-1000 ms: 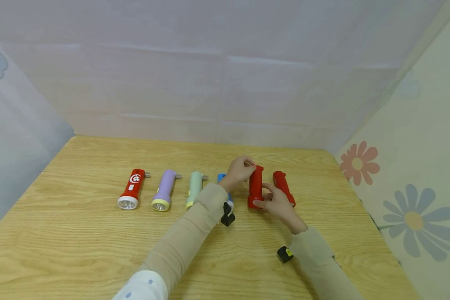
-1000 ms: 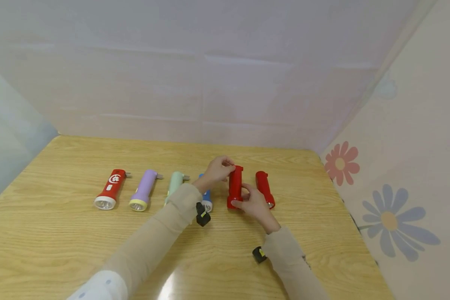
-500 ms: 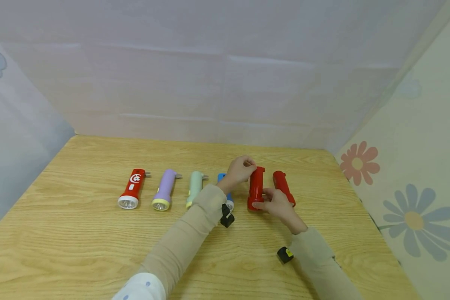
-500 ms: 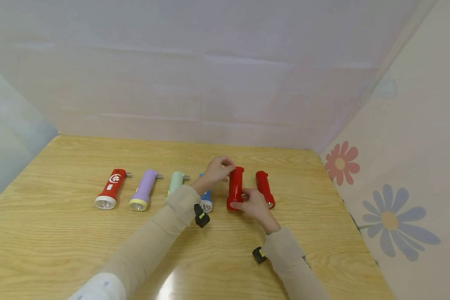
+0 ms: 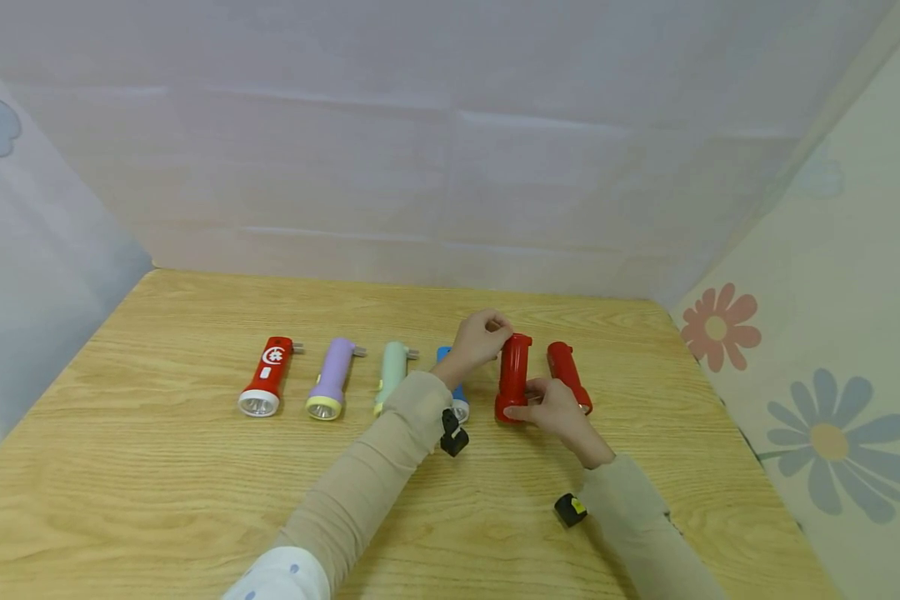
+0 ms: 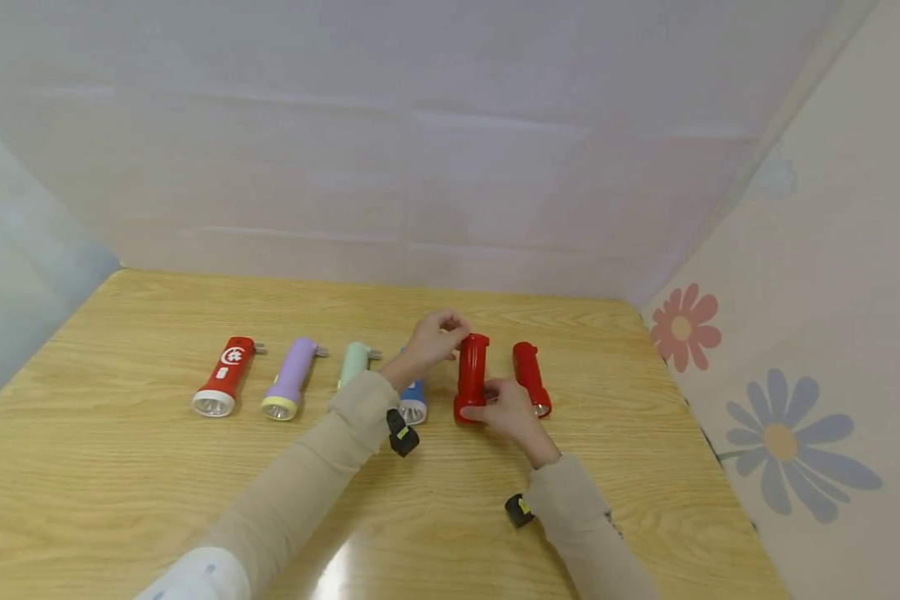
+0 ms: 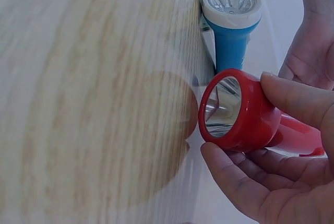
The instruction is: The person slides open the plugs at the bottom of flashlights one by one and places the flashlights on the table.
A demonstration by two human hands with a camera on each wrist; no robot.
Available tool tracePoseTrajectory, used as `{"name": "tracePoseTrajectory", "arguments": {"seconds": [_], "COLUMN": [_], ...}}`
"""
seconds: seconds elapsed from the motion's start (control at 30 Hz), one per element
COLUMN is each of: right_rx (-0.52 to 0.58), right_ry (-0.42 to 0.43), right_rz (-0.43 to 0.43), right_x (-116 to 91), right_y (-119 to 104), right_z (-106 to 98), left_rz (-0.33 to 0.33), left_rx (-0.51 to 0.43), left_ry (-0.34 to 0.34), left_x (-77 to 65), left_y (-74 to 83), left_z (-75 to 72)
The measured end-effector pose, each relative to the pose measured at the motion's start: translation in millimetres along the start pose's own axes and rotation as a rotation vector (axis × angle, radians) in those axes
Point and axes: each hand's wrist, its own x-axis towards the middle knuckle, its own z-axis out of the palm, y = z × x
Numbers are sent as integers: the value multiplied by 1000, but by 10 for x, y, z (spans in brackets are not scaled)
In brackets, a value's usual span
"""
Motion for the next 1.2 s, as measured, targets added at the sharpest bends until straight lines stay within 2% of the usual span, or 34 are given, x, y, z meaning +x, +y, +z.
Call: {"name": "tracePoseTrajectory", "arguments": {"seconds": [0.37,0.7,1.07,1.2], "right_rx": [-38,-33,-45,-49], "right_ry": [3,8,23,23], "right_rz": [8,5,-10,-25], "right_x": [3,4,29,40], "right_y": [-5,-28,14,33], "right_z": [3,13,11,10], "left_rz": [-46,-70,-27,-9], "left_rx": [-64,-75,2,25], "left_ry": [1,3,-38,-27], "left_x": [-12,-50,-102,-116], "left_y": [16,42,100,105], "left_z": [7,-8,25,44]}}
